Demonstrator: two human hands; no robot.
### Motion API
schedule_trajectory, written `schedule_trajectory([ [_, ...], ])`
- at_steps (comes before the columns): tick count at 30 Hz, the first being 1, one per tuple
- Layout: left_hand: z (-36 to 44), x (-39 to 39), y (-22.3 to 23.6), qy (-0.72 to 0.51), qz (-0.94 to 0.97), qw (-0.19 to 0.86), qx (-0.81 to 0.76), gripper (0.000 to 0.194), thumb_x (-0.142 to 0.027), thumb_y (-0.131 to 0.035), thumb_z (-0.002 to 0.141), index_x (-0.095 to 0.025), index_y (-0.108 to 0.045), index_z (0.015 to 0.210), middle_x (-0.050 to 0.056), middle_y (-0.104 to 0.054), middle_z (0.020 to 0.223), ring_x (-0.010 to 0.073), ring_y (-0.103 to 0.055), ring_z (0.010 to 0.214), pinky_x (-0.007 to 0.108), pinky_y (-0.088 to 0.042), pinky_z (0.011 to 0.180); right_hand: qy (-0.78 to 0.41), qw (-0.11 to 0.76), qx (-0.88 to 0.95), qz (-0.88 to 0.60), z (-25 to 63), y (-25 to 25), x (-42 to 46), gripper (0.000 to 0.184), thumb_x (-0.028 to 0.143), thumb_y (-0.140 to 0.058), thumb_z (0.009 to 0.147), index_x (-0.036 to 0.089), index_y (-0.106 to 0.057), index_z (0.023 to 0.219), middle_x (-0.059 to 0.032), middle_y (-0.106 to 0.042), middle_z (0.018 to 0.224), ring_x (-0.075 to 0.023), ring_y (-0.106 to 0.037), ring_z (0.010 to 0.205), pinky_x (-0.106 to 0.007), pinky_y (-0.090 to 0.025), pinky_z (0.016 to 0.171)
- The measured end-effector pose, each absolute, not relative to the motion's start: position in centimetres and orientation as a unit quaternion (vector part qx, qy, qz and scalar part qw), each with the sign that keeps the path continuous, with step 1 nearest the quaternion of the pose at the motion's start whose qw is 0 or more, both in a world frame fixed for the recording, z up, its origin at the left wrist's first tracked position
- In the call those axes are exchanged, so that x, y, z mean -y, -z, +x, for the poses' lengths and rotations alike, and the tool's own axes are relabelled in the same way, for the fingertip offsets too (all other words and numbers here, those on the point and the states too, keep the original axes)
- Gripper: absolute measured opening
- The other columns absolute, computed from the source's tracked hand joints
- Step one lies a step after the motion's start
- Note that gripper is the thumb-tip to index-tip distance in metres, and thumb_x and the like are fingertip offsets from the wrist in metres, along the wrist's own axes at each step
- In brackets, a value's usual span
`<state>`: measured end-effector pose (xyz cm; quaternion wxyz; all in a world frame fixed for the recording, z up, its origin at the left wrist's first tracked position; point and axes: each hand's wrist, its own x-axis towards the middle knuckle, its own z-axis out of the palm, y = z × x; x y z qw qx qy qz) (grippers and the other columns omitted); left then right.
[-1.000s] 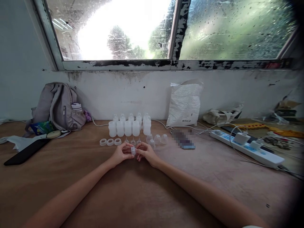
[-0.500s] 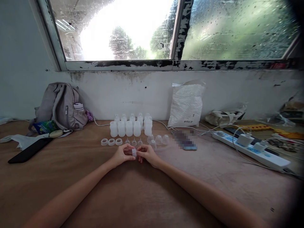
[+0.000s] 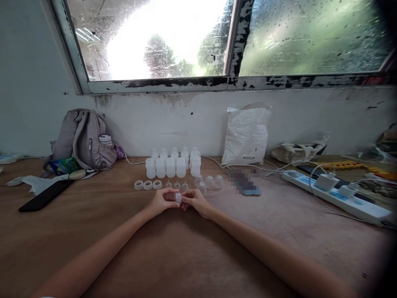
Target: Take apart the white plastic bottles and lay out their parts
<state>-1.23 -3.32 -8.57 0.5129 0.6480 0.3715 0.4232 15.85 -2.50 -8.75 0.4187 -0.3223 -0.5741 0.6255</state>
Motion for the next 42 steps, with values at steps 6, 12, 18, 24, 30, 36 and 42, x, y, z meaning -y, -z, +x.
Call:
schedule_trajectory([
  [6,-1.2,3.3,8.4,-0.461,0.664,0.447,-0.384,0.049,-0.026,-0.074,0.053,-0.018,-0.061,0.1,0.008,-0.056,0.108,0.0207,-0.063,0.083,0.037,-0.05,0.079,-0.688,0.426,0.516,-0.279,16.2,8.6,2.3,0.027,0.028,-0.072,0.056,0.008,-0.065,0.073,-0.0041,-0.063,0.06,-0.0102,-0.057,0.052,-0.025,-0.048,0.056],
  [12,-1.0,3.5,8.1,-0.462,0.655,0.461,-0.381,0.049,-0.026,-0.072,0.058,-0.017,-0.057,0.104,0.01,-0.055,0.113,0.0218,-0.061,0.088,0.036,-0.049,0.081,-0.714,0.443,0.471,-0.27,16.3,8.5,2.2,0.017,0.022,-0.068,0.063,0.007,-0.066,0.072,-0.0072,-0.064,0.064,-0.0124,-0.06,0.058,-0.025,-0.05,0.06],
  [18,-0.8,3.7,7.9,-0.466,0.643,0.47,-0.386,0.049,-0.026,-0.071,0.058,-0.016,-0.055,0.104,0.009,-0.057,0.112,0.0226,-0.06,0.092,0.036,-0.048,0.083,-0.693,0.462,0.462,-0.306,16.2,8.5,2.1,0.017,0.023,-0.07,0.061,0.008,-0.064,0.068,-0.0072,-0.064,0.064,-0.0116,-0.06,0.055,-0.024,-0.051,0.057],
  [24,-0.9,3.9,7.6,-0.468,0.638,0.467,-0.394,0.043,-0.028,-0.07,0.06,-0.016,-0.055,0.098,0.007,-0.064,0.099,0.0217,-0.062,0.088,0.036,-0.048,0.083,-0.678,0.481,0.457,-0.316,16.1,8.5,2.1,0.017,0.023,-0.071,0.06,0.011,-0.06,0.065,-0.004,-0.062,0.06,-0.011,-0.06,0.054,-0.022,-0.051,0.055],
  [30,-1.1,3.7,8.0,-0.475,0.636,0.467,-0.389,0.036,-0.029,-0.069,0.061,-0.015,-0.055,0.09,0.006,-0.064,0.092,0.0217,-0.062,0.086,0.036,-0.048,0.081,-0.666,0.463,0.49,-0.319,15.9,8.2,2.5,0.021,0.025,-0.07,0.06,0.011,-0.057,0.067,-0.0036,-0.062,0.06,-0.0105,-0.059,0.05,-0.022,-0.05,0.052],
  [36,-1.0,3.7,8.1,-0.466,0.638,0.46,-0.404,0.036,-0.029,-0.071,0.059,-0.016,-0.05,0.086,0.005,-0.064,0.084,0.0209,-0.063,0.082,0.033,-0.05,0.075,-0.653,0.463,0.503,-0.326,15.8,8.3,2.5,0.024,0.029,-0.069,0.061,0.012,-0.055,0.07,-0.0013,-0.06,0.059,-0.0094,-0.057,0.048,-0.02,-0.048,0.048],
  [42,-1.0,3.6,8.2,-0.47,0.648,0.459,-0.386,0.037,-0.029,-0.071,0.059,-0.017,-0.048,0.084,0.002,-0.062,0.08,0.0186,-0.063,0.077,0.033,-0.051,0.074,-0.641,0.457,0.539,-0.298,15.7,8.2,2.7,0.032,0.033,-0.066,0.065,0.017,-0.053,0.089,-0.0009,-0.058,0.073,-0.0127,-0.059,0.06,-0.023,-0.049,0.046],
])
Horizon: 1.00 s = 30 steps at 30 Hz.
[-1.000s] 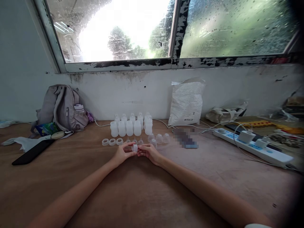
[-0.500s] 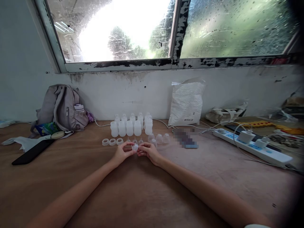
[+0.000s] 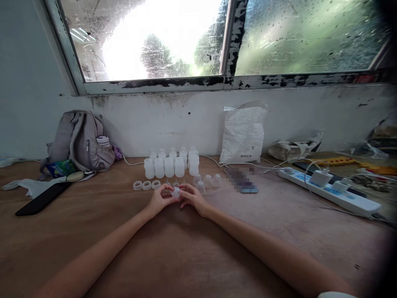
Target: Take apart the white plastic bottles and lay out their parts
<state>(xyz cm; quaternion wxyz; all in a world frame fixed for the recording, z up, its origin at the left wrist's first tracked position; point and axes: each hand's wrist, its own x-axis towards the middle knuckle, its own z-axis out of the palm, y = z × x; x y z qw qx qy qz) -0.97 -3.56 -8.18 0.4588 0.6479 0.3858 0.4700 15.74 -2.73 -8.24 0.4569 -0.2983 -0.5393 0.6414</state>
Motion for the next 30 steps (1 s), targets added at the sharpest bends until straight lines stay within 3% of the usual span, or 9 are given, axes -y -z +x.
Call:
schedule_trajectory([
  [7,-1.2,3.4,8.2,-0.493,0.655,0.435,-0.373,0.029,-0.035,-0.062,0.068,-0.016,-0.055,0.088,0.005,-0.059,0.096,0.0192,-0.06,0.086,0.035,-0.048,0.08,-0.618,0.45,0.574,-0.292,15.8,8.2,3.0,0.034,0.03,-0.067,0.064,0.019,-0.052,0.093,-0.0023,-0.056,0.087,-0.0145,-0.059,0.074,-0.029,-0.051,0.064],
  [12,-1.1,3.3,8.0,-0.515,0.619,0.447,-0.389,0.033,-0.033,-0.065,0.065,-0.015,-0.055,0.09,0.007,-0.062,0.096,0.0207,-0.057,0.095,0.037,-0.044,0.087,-0.604,0.474,0.574,-0.285,15.7,8.3,2.9,0.031,0.027,-0.068,0.062,0.02,-0.053,0.088,-0.001,-0.058,0.086,-0.015,-0.056,0.083,-0.03,-0.048,0.075],
  [23,-1.1,3.2,8.1,-0.533,0.619,0.412,-0.404,0.026,-0.029,-0.064,0.066,-0.015,-0.055,0.086,0.006,-0.062,0.092,0.0183,-0.059,0.09,0.037,-0.045,0.086,-0.5,0.477,0.649,-0.318,15.8,8.8,2.4,0.033,0.022,-0.066,0.062,0.019,-0.055,0.093,-0.0018,-0.058,0.087,-0.0142,-0.055,0.082,-0.029,-0.044,0.077],
  [30,-2.6,2.3,8.7,-0.408,0.754,0.259,-0.445,0.021,-0.023,-0.059,0.066,-0.016,-0.058,0.086,0.005,-0.059,0.089,0.0163,-0.058,0.081,0.032,-0.047,0.077,-0.401,0.536,0.622,-0.405,16.0,8.7,2.5,0.032,0.022,-0.061,0.066,0.018,-0.053,0.096,-0.0033,-0.056,0.089,-0.0136,-0.054,0.077,-0.028,-0.045,0.073],
])
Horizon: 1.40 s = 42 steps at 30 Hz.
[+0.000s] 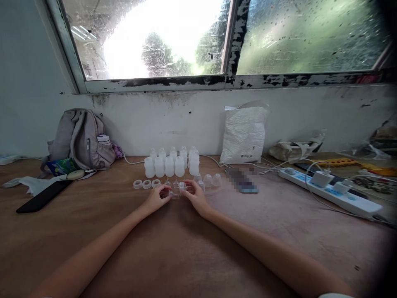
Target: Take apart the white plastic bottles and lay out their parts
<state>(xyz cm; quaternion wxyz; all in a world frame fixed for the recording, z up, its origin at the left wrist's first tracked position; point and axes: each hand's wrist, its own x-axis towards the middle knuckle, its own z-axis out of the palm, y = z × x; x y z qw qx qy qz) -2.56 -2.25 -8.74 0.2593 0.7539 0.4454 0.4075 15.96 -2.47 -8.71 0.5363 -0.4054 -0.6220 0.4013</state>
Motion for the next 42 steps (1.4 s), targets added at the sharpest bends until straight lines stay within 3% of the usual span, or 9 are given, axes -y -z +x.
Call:
schedule_trajectory([
  [4,-3.8,1.9,8.4,-0.348,0.791,0.169,-0.475,0.018,-0.024,-0.059,0.065,-0.017,-0.056,0.082,0.004,-0.06,0.083,0.0167,-0.056,0.077,0.029,-0.046,0.071,-0.384,0.52,0.641,-0.414,16.0,8.8,2.6,0.033,0.022,-0.06,0.066,0.018,-0.052,0.098,-0.0043,-0.055,0.094,-0.013,-0.054,0.075,-0.027,-0.046,0.071],
  [10,-5.1,1.4,8.5,-0.31,0.821,0.137,-0.459,0.021,-0.024,-0.059,0.066,-0.018,-0.057,0.086,0.003,-0.06,0.085,0.0162,-0.055,0.078,0.028,-0.043,0.071,-0.382,0.505,0.646,-0.426,15.8,8.5,2.7,0.031,0.022,-0.06,0.066,0.016,-0.052,0.096,-0.004,-0.056,0.089,-0.0131,-0.054,0.074,-0.027,-0.046,0.07],
  [27,-5.1,-0.2,9.6,-0.36,0.789,0.171,-0.467,0.025,-0.03,-0.058,0.069,-0.016,-0.06,0.091,0.006,-0.061,0.083,0.0178,-0.057,0.073,0.031,-0.045,0.069,-0.364,0.486,0.671,-0.426,15.8,8.5,2.8,0.03,0.022,-0.06,0.066,0.018,-0.055,0.095,-0.0026,-0.059,0.086,-0.0143,-0.054,0.073,-0.03,-0.045,0.072],
  [42,-5.1,-0.4,9.9,-0.359,0.797,0.187,-0.448,0.026,-0.032,-0.057,0.071,-0.016,-0.059,0.092,0.007,-0.061,0.085,0.0191,-0.057,0.078,0.033,-0.045,0.074,-0.28,0.45,0.735,-0.423,15.8,9.4,2.5,0.036,0.02,-0.059,0.066,0.02,-0.054,0.101,-0.0049,-0.057,0.097,-0.0159,-0.052,0.08,-0.029,-0.043,0.069],
])
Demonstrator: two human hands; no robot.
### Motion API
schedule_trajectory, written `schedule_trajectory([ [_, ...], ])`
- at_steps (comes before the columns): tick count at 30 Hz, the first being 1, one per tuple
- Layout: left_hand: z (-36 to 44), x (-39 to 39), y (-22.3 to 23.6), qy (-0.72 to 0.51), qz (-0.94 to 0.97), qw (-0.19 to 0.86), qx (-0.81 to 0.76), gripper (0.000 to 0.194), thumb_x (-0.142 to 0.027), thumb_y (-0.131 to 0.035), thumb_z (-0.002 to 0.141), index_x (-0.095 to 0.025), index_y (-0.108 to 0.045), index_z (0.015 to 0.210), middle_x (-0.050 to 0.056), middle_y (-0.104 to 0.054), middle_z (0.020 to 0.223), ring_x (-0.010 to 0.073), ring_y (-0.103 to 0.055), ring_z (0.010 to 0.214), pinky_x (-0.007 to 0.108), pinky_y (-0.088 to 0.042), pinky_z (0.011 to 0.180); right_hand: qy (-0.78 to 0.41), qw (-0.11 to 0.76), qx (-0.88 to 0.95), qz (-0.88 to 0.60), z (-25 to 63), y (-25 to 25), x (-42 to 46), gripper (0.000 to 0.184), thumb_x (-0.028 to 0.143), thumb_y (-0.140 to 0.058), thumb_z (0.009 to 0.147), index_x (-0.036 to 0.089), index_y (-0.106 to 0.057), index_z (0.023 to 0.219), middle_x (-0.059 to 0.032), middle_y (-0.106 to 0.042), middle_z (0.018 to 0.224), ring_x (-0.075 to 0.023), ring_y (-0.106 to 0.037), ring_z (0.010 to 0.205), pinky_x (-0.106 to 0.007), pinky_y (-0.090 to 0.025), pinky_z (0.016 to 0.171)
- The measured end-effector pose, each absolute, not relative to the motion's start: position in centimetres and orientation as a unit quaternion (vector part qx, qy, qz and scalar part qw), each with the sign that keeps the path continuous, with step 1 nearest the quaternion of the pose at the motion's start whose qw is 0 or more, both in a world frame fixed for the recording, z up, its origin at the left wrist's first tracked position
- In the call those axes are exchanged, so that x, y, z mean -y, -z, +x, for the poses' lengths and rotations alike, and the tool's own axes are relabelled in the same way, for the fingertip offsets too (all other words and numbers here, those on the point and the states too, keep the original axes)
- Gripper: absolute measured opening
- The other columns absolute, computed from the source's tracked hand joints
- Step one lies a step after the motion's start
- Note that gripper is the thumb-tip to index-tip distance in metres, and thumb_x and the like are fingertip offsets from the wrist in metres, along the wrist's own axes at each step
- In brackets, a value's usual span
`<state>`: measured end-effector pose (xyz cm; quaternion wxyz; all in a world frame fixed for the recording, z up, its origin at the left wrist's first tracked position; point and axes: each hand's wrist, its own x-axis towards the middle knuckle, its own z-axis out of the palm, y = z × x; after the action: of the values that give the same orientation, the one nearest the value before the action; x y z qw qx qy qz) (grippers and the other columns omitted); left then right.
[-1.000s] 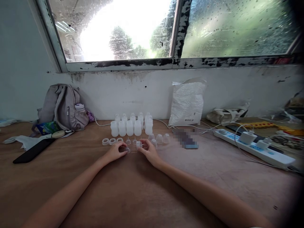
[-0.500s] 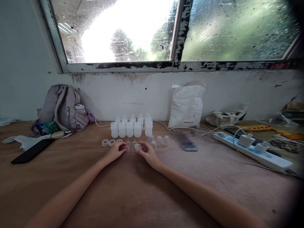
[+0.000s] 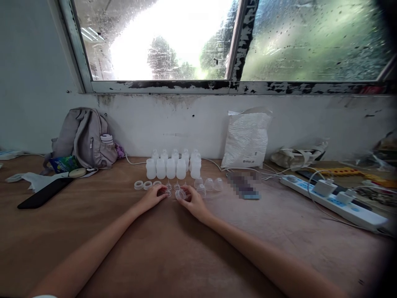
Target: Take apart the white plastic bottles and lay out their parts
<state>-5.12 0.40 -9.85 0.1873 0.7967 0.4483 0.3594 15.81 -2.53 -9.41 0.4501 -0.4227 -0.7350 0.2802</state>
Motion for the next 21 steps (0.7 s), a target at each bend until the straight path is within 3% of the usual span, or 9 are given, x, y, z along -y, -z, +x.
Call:
schedule_trajectory([
  [8,-4.7,0.6,8.8,-0.38,0.795,0.151,-0.447,0.029,-0.031,-0.06,0.069,-0.018,-0.057,0.095,0.005,-0.057,0.087,0.018,-0.054,0.077,0.031,-0.045,0.071,-0.261,0.431,0.771,-0.388,15.7,9.5,2.6,0.041,0.014,-0.057,0.064,0.021,-0.05,0.104,-0.0044,-0.056,0.098,-0.0175,-0.052,0.089,-0.031,-0.042,0.075],
  [11,-4.3,2.1,7.9,-0.41,0.8,0.112,-0.424,0.021,-0.03,-0.054,0.075,-0.018,-0.057,0.092,0.005,-0.054,0.086,0.0169,-0.052,0.077,0.03,-0.044,0.072,-0.284,0.416,0.788,-0.355,15.6,9.4,2.8,0.047,0.011,-0.055,0.063,0.022,-0.048,0.109,-0.0041,-0.056,0.099,-0.017,-0.052,0.092,-0.031,-0.042,0.078],
  [15,-3.4,4.1,6.9,-0.319,0.881,0.139,-0.32,0.021,-0.03,-0.055,0.074,-0.02,-0.06,0.091,0.007,-0.054,0.098,0.0196,-0.051,0.092,0.032,-0.04,0.084,-0.325,0.411,0.792,-0.315,15.7,9.4,2.8,0.053,0.005,-0.051,0.062,0.022,-0.045,0.111,-0.0047,-0.054,0.104,-0.0162,-0.052,0.092,-0.032,-0.042,0.081],
  [21,-4.4,5.4,6.5,-0.279,0.885,0.158,-0.337,0.015,-0.03,-0.053,0.076,-0.021,-0.062,0.083,0.007,-0.053,0.105,0.0198,-0.05,0.098,0.032,-0.04,0.086,-0.345,0.427,0.759,-0.35,15.8,9.4,2.8,0.048,0.002,-0.047,0.06,0.022,-0.05,0.104,-0.004,-0.054,0.101,-0.0157,-0.052,0.087,-0.032,-0.043,0.078],
])
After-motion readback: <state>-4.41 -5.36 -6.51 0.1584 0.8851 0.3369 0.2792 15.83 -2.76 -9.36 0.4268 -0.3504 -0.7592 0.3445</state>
